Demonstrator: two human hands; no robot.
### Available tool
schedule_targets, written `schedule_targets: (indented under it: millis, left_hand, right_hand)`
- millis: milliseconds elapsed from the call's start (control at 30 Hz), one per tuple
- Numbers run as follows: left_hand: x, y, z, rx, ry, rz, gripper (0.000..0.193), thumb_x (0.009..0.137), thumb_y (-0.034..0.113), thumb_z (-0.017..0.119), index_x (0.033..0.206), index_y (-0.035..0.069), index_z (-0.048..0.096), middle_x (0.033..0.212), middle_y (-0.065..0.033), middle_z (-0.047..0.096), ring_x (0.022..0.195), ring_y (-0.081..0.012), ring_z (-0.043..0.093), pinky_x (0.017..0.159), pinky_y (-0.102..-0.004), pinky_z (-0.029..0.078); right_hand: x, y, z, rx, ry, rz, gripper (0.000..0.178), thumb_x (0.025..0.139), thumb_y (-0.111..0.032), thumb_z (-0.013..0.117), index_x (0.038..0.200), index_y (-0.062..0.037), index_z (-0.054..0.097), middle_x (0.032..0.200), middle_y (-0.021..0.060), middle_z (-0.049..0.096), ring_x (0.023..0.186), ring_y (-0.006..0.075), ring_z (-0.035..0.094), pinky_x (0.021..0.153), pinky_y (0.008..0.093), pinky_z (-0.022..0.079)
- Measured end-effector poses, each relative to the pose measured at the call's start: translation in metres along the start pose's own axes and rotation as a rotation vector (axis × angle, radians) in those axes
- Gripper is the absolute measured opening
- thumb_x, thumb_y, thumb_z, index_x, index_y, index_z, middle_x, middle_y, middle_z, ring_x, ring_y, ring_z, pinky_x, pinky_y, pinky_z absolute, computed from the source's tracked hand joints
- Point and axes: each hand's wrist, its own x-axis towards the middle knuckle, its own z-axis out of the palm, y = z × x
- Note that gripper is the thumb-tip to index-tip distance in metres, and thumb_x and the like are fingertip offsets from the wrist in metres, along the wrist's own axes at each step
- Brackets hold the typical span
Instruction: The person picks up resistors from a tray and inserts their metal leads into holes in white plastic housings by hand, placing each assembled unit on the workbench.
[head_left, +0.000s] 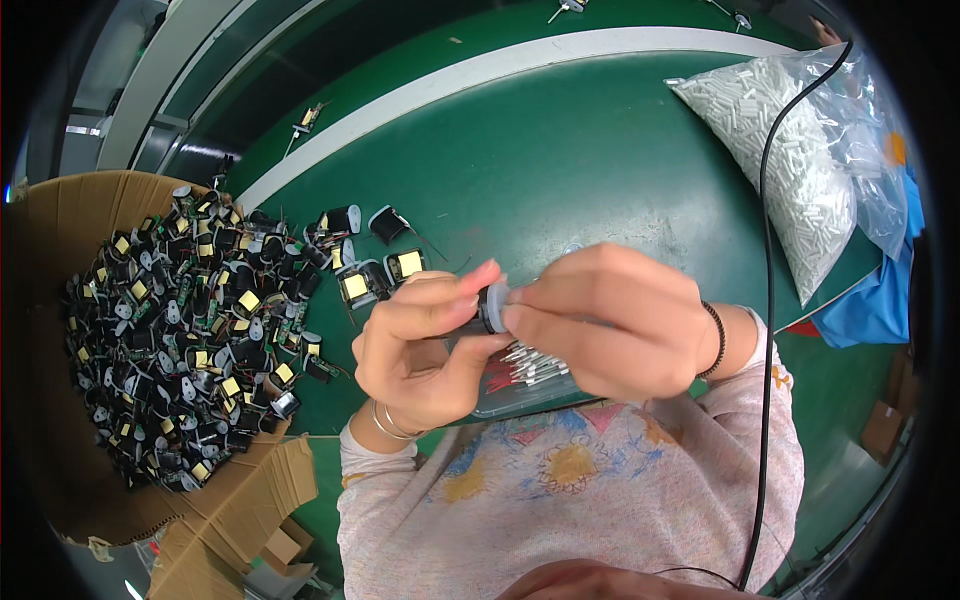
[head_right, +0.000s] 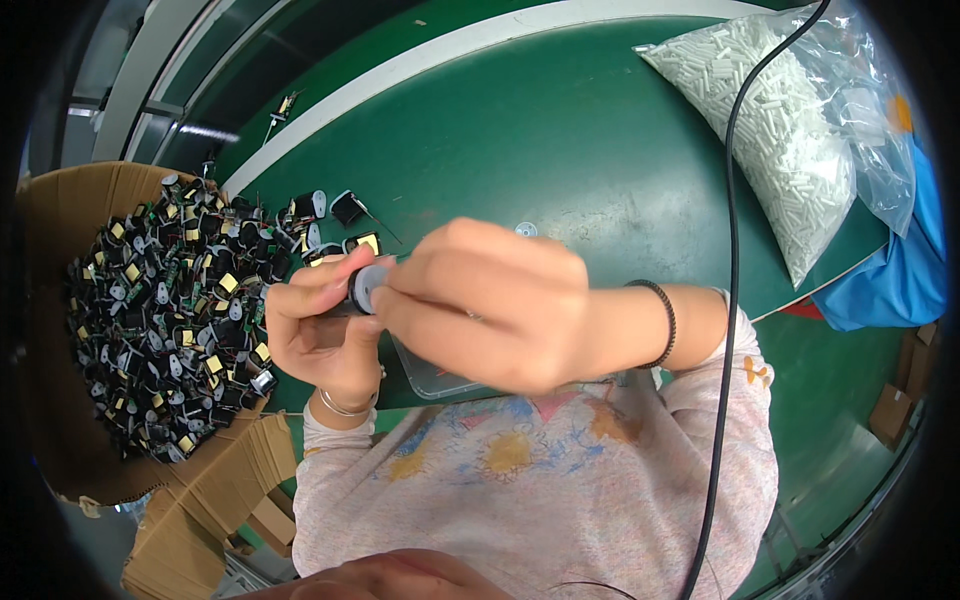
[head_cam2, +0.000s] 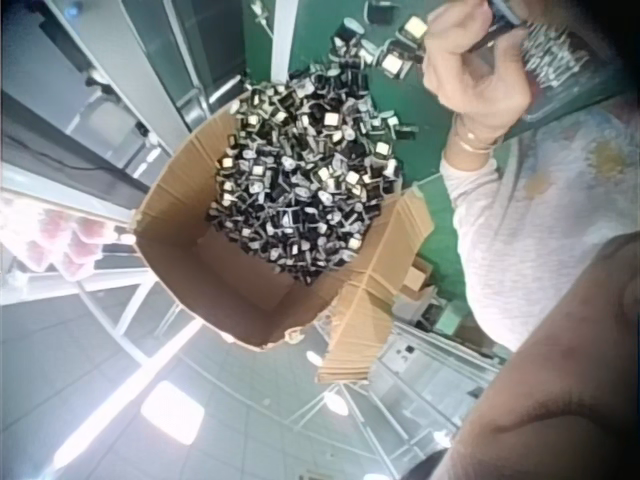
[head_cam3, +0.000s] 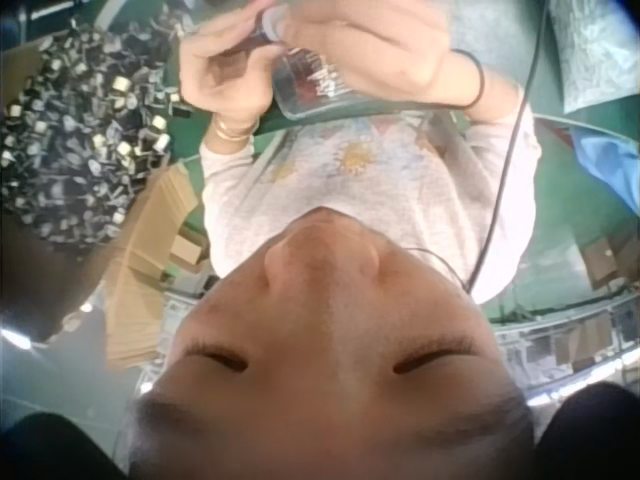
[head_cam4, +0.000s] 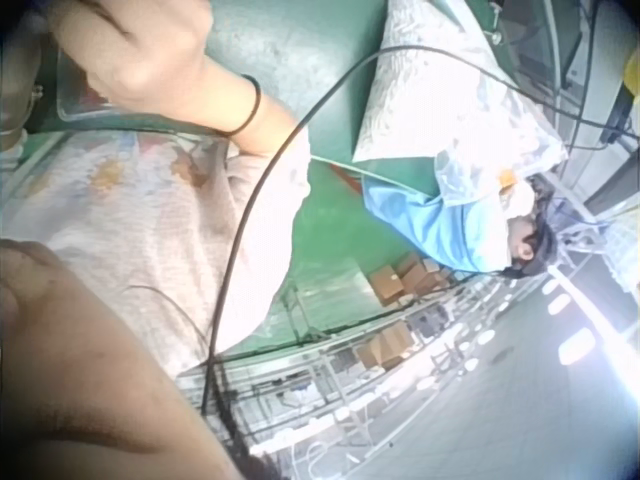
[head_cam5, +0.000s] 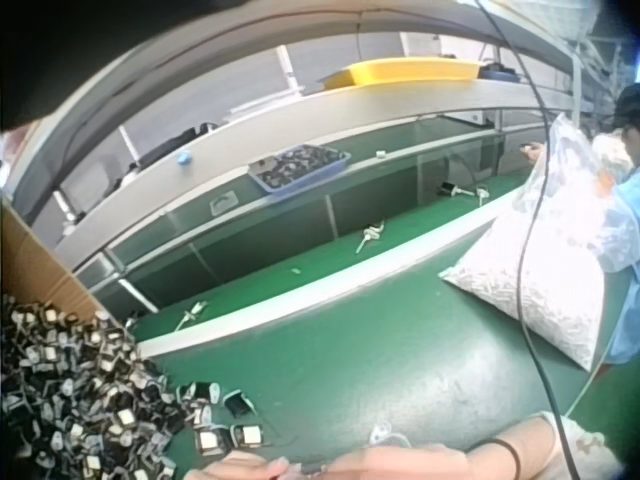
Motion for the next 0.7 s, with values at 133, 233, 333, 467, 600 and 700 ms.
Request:
schedule_targets:
  millis: [133, 233, 333, 467, 600, 700]
  left_hand:
    - [0.008, 0.0, -0.004, 0.269, -0.037, 0.16, 0.041, 0.06, -0.007, 0.077, 0.093, -0.003, 0.053, 0.095, -0.0224, 0.065, 0.079, -0.0238, 0.065, 0.07, -0.0308, 0.049]
    - [0.017, -0.003, -0.001, 0.284, 0.037, 0.226, 0.043, 0.058, -0.006, 0.079, 0.092, 0.0, 0.054, 0.095, -0.0193, 0.066, 0.081, -0.0245, 0.066, 0.068, -0.0303, 0.049]
    - [0.019, 0.001, -0.01, 0.335, -0.064, 0.222, 0.049, 0.061, -0.008, 0.076, 0.101, -0.001, 0.049, 0.095, -0.0212, 0.064, 0.08, -0.0227, 0.062, 0.072, -0.0301, 0.048]
    - [0.023, 0.002, -0.019, 0.46, -0.16, 0.181, 0.06, 0.059, -0.001, 0.08, 0.111, -0.001, 0.049, 0.093, -0.0149, 0.067, 0.072, -0.0185, 0.061, 0.071, -0.0278, 0.047]
    - [0.035, -0.03, -0.029, 0.426, 0.083, 0.13, 0.065, 0.065, 0.009, 0.077, 0.121, -0.001, 0.045, 0.107, -0.0145, 0.06, 0.104, -0.0311, 0.056, 0.087, -0.0353, 0.045]
    - [0.038, -0.046, -0.08, 0.964, 0.032, 0.04, 0.034, 0.073, 0.02, 0.07, 0.103, 0.005, 0.06, 0.106, -0.0123, 0.059, 0.103, -0.0302, 0.051, 0.088, -0.0398, 0.04]
  right_hand:
    - [-0.001, 0.02, 0.008, 0.297, -0.001, 0.219, 0.019, 0.06, 0.005, 0.068, 0.079, 0.0004, 0.067, 0.078, 0.009, 0.066, 0.067, 0.0194, 0.063, 0.058, 0.0269, 0.051]
    - [0.002, 0.039, 0.014, 0.483, -0.029, 0.363, 0.013, 0.066, 0.001, 0.073, 0.078, -0.0025, 0.071, 0.081, 0.0088, 0.068, 0.074, 0.018, 0.064, 0.065, 0.0282, 0.051]
    - [0.002, 0.051, 0.02, 0.521, -0.068, 0.287, 0.014, 0.065, 0.003, 0.072, 0.078, -0.0014, 0.071, 0.08, 0.0096, 0.068, 0.074, 0.0193, 0.063, 0.066, 0.0285, 0.051]
    - [-0.003, 0.065, 0.032, 0.799, -0.086, 0.37, 0.013, 0.065, 0.005, 0.072, 0.077, 0.0011, 0.069, 0.081, 0.0116, 0.067, 0.074, 0.0195, 0.062, 0.065, 0.0284, 0.05]
    - [0.008, 0.08, 0.045, 0.683, -0.171, 0.706, 0.01, 0.077, -0.001, 0.067, 0.086, 0.0021, 0.067, 0.084, 0.0095, 0.065, 0.075, 0.0133, 0.061, 0.065, 0.0252, 0.052]
    - [0.016, 0.135, 0.058, 0.608, -0.031, 1.079, 0.016, 0.082, -0.01, 0.064, 0.094, 0.001, 0.065, 0.087, 0.0085, 0.065, 0.077, 0.013, 0.061, 0.068, 0.026, 0.054]
